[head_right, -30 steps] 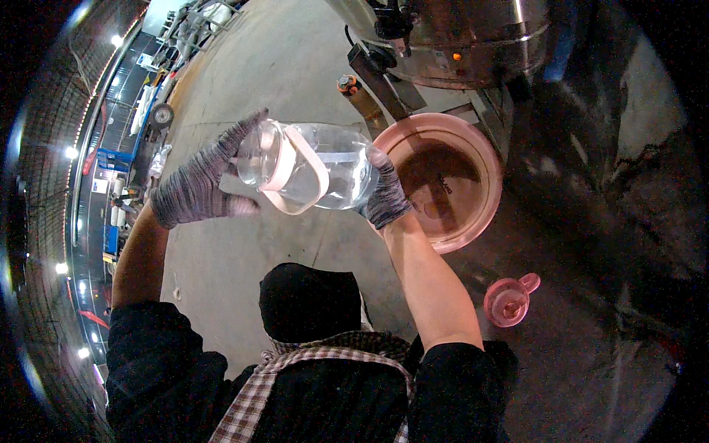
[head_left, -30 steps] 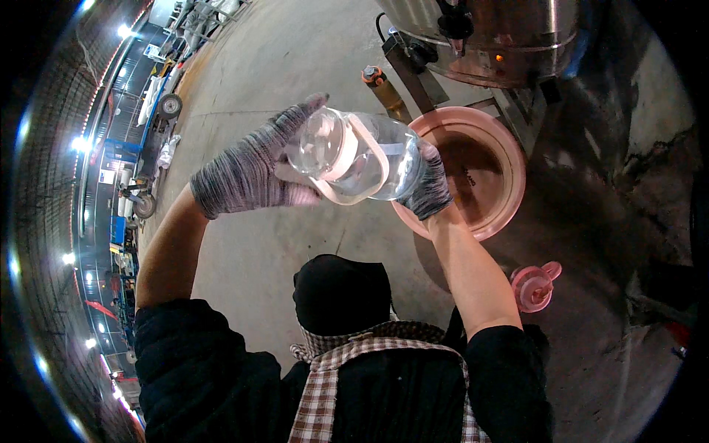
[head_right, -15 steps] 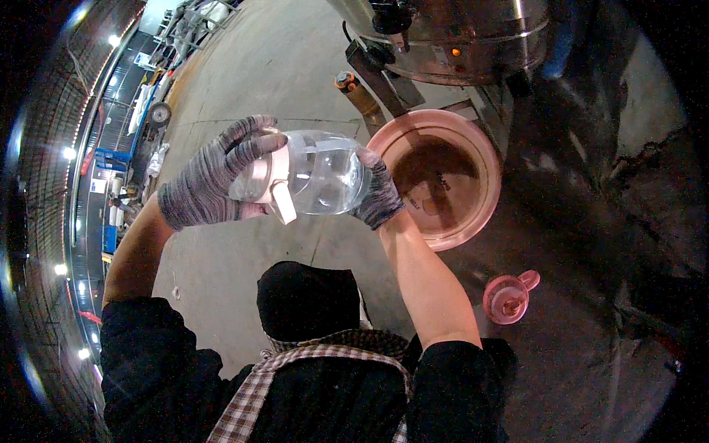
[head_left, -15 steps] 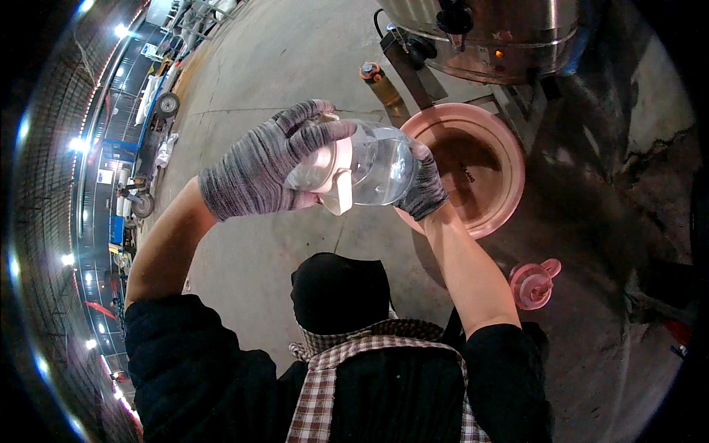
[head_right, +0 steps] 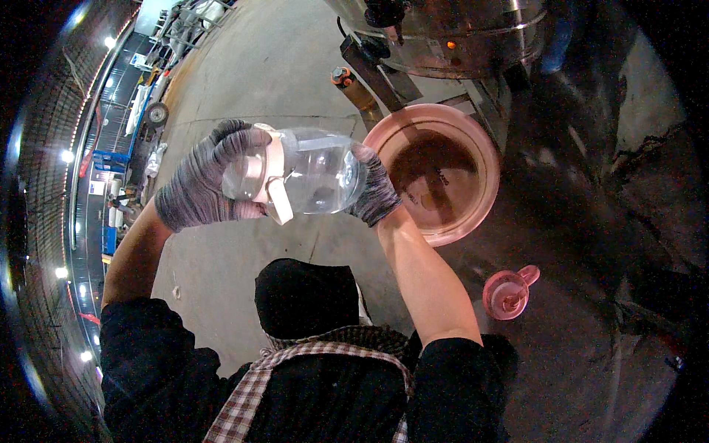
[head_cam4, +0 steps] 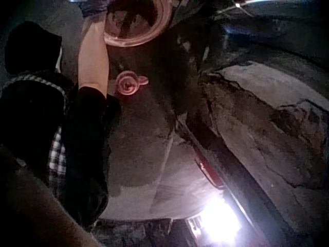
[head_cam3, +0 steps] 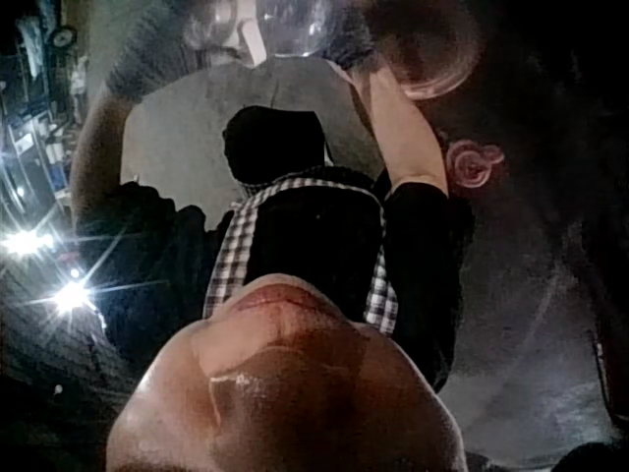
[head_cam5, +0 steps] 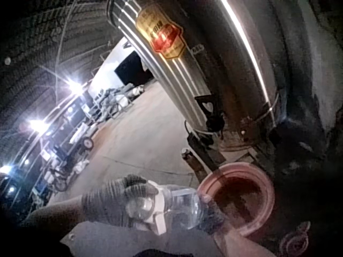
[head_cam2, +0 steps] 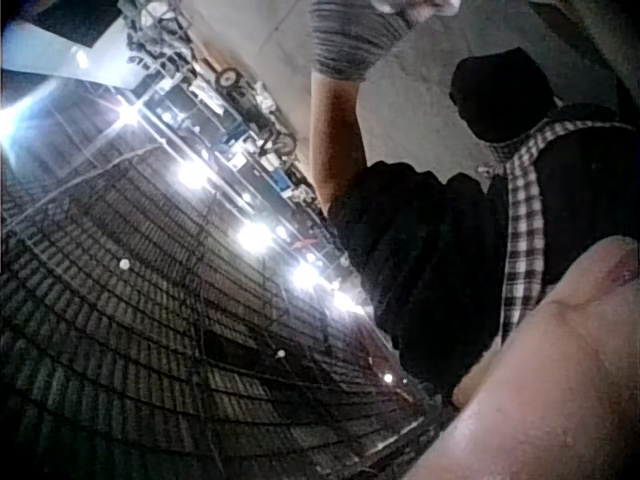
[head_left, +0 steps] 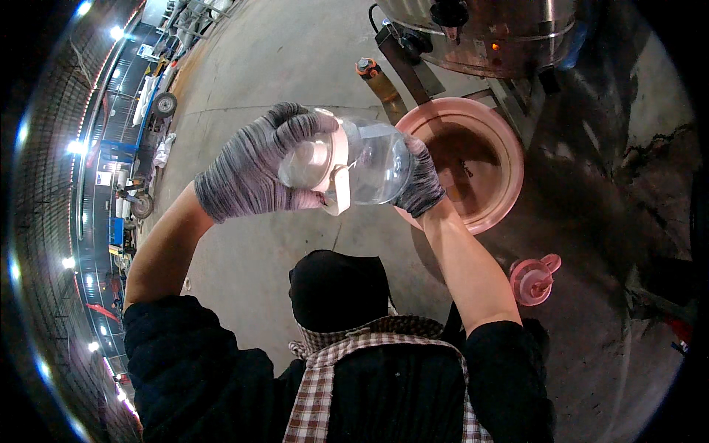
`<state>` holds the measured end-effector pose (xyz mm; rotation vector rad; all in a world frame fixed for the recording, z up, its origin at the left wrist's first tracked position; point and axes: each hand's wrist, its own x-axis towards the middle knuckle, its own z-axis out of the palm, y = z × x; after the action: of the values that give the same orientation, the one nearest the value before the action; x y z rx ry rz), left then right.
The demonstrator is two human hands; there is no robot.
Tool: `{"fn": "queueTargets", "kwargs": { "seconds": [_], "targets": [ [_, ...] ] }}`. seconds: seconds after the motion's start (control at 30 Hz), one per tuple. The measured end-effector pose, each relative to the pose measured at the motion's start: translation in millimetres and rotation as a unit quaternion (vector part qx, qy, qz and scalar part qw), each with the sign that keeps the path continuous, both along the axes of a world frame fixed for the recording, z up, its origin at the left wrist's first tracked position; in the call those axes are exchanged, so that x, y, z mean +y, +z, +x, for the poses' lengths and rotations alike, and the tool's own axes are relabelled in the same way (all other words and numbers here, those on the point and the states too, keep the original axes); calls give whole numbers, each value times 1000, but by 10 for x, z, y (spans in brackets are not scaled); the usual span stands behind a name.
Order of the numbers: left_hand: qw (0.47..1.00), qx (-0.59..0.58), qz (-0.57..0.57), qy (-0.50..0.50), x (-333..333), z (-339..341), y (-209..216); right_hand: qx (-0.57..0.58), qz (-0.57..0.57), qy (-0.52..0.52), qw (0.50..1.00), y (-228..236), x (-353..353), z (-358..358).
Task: The person fills a clear jar and then a pink bottle with water from a large metal dispenser dispenser, capping both containers.
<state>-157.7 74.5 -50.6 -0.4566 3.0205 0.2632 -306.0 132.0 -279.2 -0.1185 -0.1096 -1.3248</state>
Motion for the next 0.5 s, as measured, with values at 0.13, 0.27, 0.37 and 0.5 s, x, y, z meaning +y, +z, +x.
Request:
{"fn": "queueTargets", "kwargs": {
  "seconds": [0.13,0.27,0.37,0.5],
  "targets": [
    [997,-5,-43,-63,8,37,-6,-1,11,-23,1000,164,125,11],
    [996,-25,-49,-73,49,40,3,67,-30,-40,997,-112,-33,114],
    [999,-5,5,43,36,138,-114,169,-49,-50,983,-189,-27,178],
    [994,55,45,87,24,374,-430,-21,123,133,983,-254,-33,336]
  ]
}}
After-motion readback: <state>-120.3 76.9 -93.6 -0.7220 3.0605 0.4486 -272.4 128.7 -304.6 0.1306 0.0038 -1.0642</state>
